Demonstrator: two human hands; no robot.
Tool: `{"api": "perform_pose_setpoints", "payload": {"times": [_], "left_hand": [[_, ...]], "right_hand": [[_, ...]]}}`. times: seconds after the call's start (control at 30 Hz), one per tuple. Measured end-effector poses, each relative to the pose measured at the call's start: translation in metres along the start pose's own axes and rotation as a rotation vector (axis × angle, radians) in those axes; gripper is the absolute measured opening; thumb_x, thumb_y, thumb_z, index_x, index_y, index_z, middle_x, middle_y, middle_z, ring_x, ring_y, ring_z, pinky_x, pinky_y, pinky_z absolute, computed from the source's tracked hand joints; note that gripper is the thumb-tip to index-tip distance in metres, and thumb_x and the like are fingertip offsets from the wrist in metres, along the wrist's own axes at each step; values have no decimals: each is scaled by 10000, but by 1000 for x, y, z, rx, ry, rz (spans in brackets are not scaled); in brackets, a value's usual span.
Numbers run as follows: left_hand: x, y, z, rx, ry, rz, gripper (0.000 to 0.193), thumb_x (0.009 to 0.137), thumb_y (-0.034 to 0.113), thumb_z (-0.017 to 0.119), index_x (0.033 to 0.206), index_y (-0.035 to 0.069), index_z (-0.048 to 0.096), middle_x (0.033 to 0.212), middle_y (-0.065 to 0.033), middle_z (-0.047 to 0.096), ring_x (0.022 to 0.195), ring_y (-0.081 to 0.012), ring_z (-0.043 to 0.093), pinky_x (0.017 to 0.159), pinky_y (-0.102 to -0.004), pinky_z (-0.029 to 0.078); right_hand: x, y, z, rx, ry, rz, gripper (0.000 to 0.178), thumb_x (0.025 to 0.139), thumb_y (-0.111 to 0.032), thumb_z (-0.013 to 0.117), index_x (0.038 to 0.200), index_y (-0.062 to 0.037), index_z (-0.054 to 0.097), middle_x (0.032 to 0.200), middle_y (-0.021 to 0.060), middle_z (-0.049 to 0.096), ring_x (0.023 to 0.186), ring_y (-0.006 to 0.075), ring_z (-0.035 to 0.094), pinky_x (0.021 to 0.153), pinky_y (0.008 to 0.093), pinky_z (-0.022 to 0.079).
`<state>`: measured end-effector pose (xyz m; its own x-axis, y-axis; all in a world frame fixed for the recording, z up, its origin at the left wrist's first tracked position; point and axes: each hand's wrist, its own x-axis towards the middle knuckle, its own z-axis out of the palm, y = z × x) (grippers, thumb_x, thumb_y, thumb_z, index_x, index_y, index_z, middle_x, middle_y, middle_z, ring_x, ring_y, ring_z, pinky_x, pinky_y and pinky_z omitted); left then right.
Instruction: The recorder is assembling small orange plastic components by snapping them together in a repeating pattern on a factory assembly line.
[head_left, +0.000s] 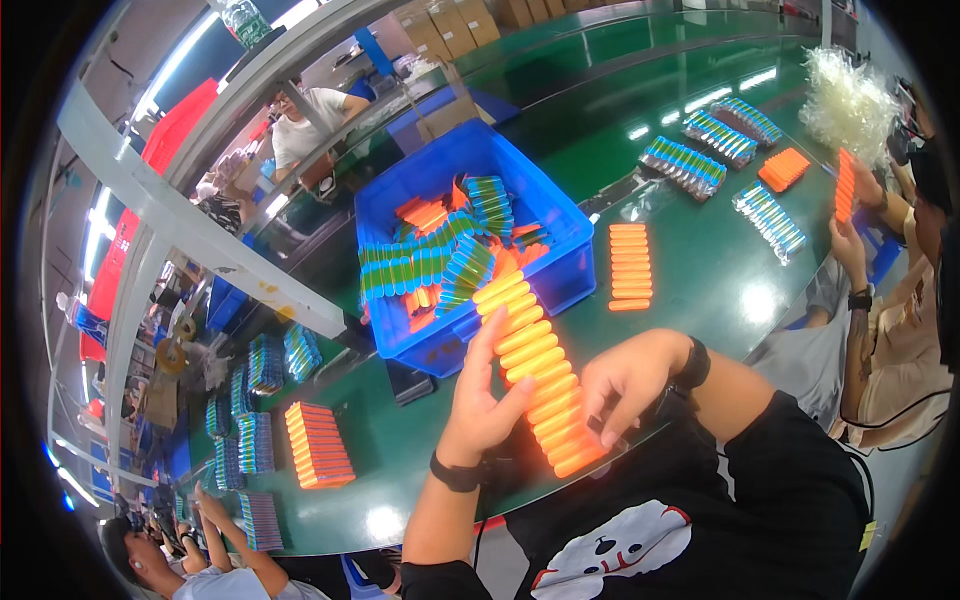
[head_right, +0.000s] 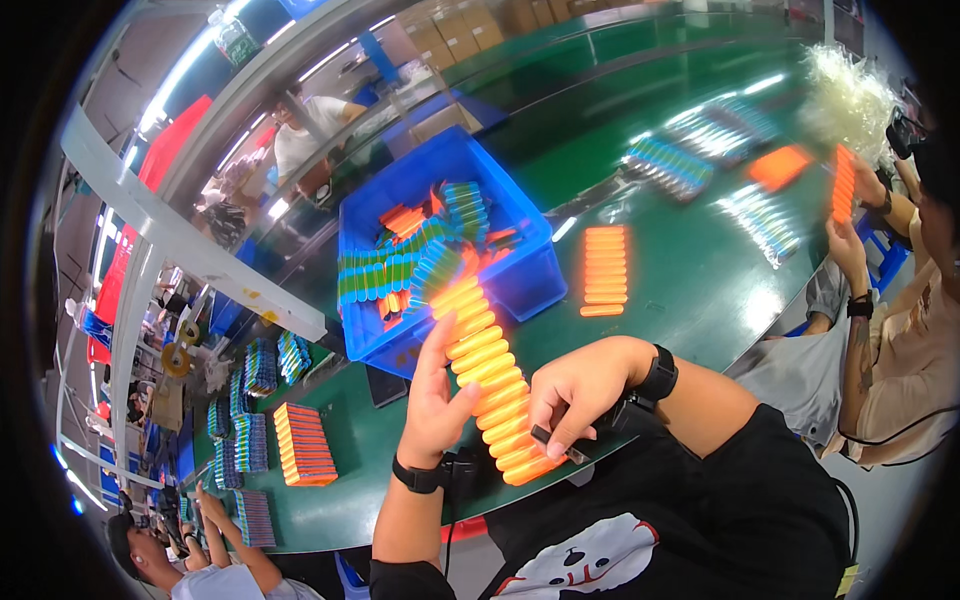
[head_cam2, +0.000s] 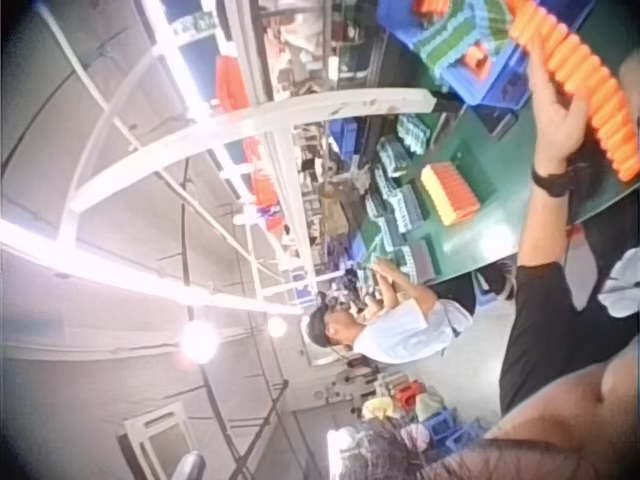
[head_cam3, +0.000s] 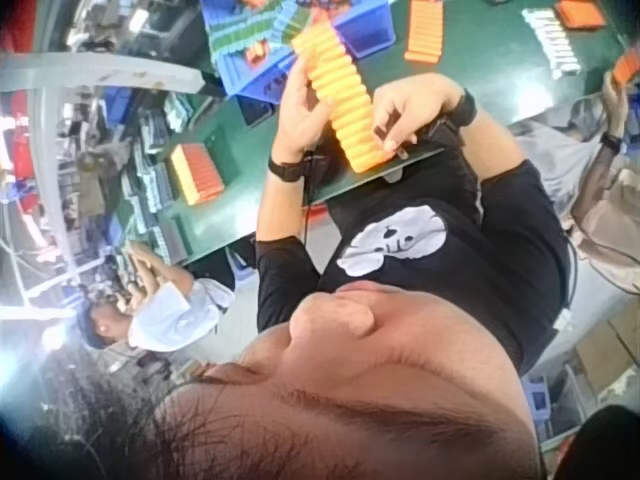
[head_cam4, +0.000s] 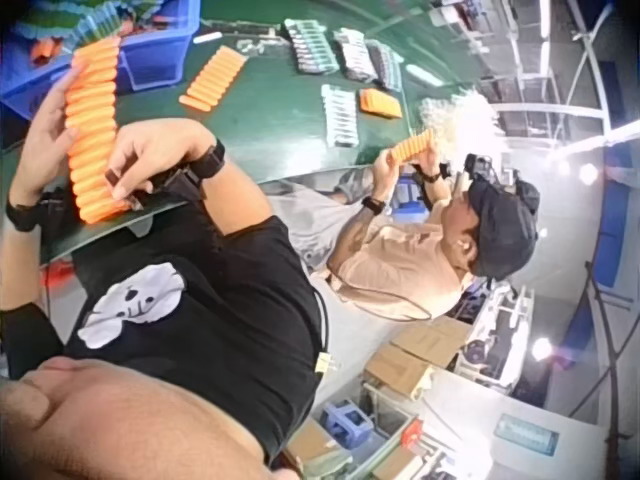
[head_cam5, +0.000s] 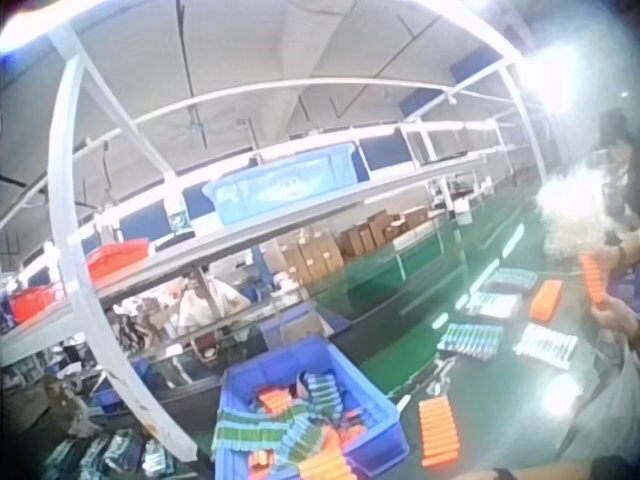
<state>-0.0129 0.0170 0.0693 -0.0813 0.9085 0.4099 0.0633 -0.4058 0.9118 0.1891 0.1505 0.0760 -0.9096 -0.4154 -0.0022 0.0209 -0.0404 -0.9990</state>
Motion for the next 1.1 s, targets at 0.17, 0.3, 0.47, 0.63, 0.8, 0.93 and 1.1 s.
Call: {"api": "perform_pose_setpoints", "payload": {"times": [0.17, 0.3, 0.47, 0.63, 0.8, 0.93, 1.1], "left_hand": [[-13, -19, -14, 281, 41, -93, 641, 853, 82, 733, 1455, 19, 521, 1424, -167, 544, 1329, -260, 506, 1134, -368, 354], [-23, -23, -17, 498, 73, -65, 607, 844, 92, 746, 1420, 26, 566, 1389, -166, 585, 1312, -269, 530, 1105, -367, 387], [-21, -30, -18, 380, 33, -145, 616, 881, 81, 718, 1450, -19, 504, 1371, -132, 591, 1283, -208, 542, 1109, -349, 387], [-22, -33, -17, 270, 56, -186, 631, 875, 63, 721, 1452, -14, 478, 1352, -107, 594, 1282, -189, 529, 1109, -349, 386], [-23, -33, -13, 433, 105, -73, 675, 815, 76, 763, 1446, 47, 524, 1356, -146, 598, 1290, -278, 533, 1102, -386, 400], [-21, -28, -13, 566, 82, -17, 688, 800, 89, 764, 1446, 54, 530, 1361, -143, 610, 1305, -318, 516, 1114, -419, 384], [-22, -26, -16, 576, 61, -12, 684, 827, 60, 746, 1464, 15, 501, 1390, -168, 559, 1312, -267, 507, 1128, -370, 361]], "right_hand": [[2, 6, -4, -24, -103, -4, 198, 975, -175, 683, 951, 14, 736, 748, 17, 684, 539, 57, 533, 494, 238, 419], [7, 7, -4, 26, -130, 40, 191, 971, -165, 681, 939, 16, 733, 737, 16, 682, 539, 53, 528, 480, 237, 403], [1, 11, -13, 73, -254, 29, 206, 973, -179, 674, 928, 13, 732, 756, 26, 700, 574, 56, 552, 497, 237, 413], [2, 7, -16, 38, 609, -265, 168, 1000, -140, 617, 968, -13, 723, 897, 40, 708, 718, 79, 592, 641, 246, 469], [34, 32, -17, -260, 966, -438, 117, 974, -82, 641, 1038, -44, 731, 1010, 38, 613, 927, 107, 584, 785, 271, 481], [42, 33, -14, -587, 954, -406, 208, 907, -22, 691, 1100, -90, 732, 1054, 69, 554, 1010, 188, 573, 856, 300, 479], [29, 22, -16, -710, 1043, -325, 103, 937, -43, 662, 1028, -44, 711, 1027, 83, 574, 997, 200, 585, 881, 321, 490]]}}
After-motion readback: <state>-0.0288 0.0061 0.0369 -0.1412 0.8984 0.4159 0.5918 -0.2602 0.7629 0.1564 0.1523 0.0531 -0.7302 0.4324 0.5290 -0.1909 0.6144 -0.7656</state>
